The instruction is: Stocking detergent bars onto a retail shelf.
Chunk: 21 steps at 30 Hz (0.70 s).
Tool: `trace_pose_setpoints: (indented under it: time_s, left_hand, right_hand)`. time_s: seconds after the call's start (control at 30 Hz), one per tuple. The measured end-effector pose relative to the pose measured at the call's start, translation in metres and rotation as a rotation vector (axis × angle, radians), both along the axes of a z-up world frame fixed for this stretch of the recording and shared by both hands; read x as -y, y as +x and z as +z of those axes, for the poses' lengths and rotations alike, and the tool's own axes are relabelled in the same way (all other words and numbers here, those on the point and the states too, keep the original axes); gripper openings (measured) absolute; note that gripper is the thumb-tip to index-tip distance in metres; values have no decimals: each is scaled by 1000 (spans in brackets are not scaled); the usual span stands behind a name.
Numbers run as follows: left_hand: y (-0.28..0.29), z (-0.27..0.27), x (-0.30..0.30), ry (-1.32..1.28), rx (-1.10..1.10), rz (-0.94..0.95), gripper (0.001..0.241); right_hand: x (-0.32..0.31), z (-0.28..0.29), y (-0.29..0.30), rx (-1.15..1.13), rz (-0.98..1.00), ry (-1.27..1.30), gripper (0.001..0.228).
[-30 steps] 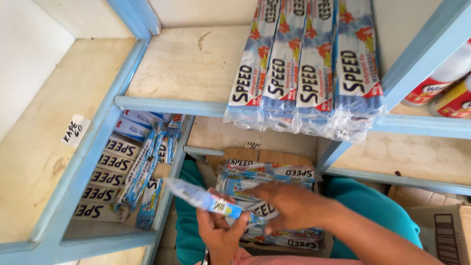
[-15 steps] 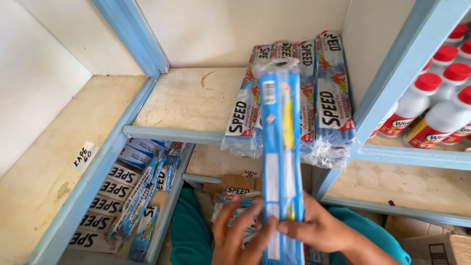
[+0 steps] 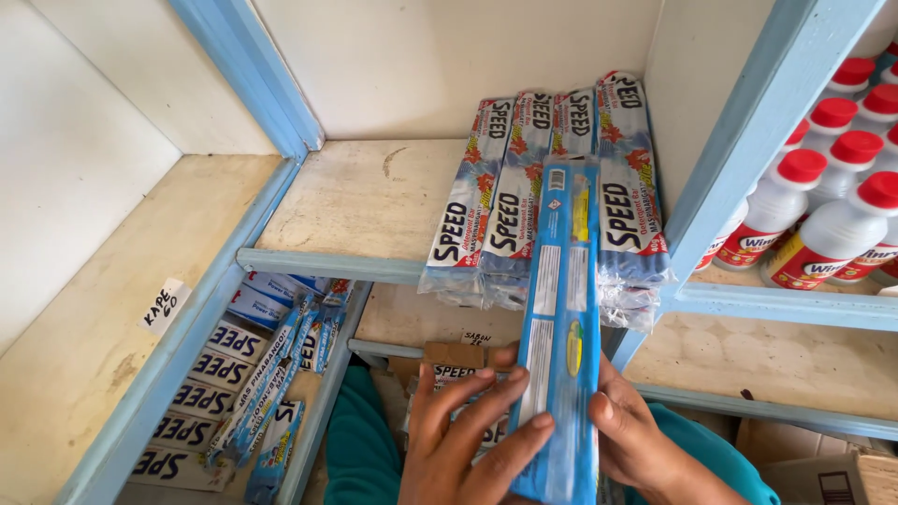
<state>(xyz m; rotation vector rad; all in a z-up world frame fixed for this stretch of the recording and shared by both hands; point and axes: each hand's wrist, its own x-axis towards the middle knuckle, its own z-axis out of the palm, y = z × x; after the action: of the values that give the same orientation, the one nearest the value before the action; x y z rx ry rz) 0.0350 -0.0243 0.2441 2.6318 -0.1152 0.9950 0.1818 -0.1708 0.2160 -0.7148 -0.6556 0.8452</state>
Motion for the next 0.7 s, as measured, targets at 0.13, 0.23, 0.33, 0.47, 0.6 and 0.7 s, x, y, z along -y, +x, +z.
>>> trace_pose_setpoints:
  time_s: [0.13,0.23,0.33,0.47,0.6,0.7]
  left_hand:
    - [26,34,-12,35,95,-132,63]
    - [48,42,-17,30,19,-142,63]
    - [73,41,-23,65,52,-137,60]
    - [97,40,-32,81,41,-151,48]
    - [118,53,-29,81,7,-133,48]
    - [137,50,-33,173,2,-74,46]
  right_hand:
    - [1,0,4,-45,-21,-2,111]
    - [2,-3,6,-74,-65,-37,112]
    - [-2,-2,6,-16,-148,18,109]
    - [-6,3,8,33,-74,97,94]
    - [-11,16,6,43,-165,40,80]
    - [-17,-6,11,2,-432,-184,57]
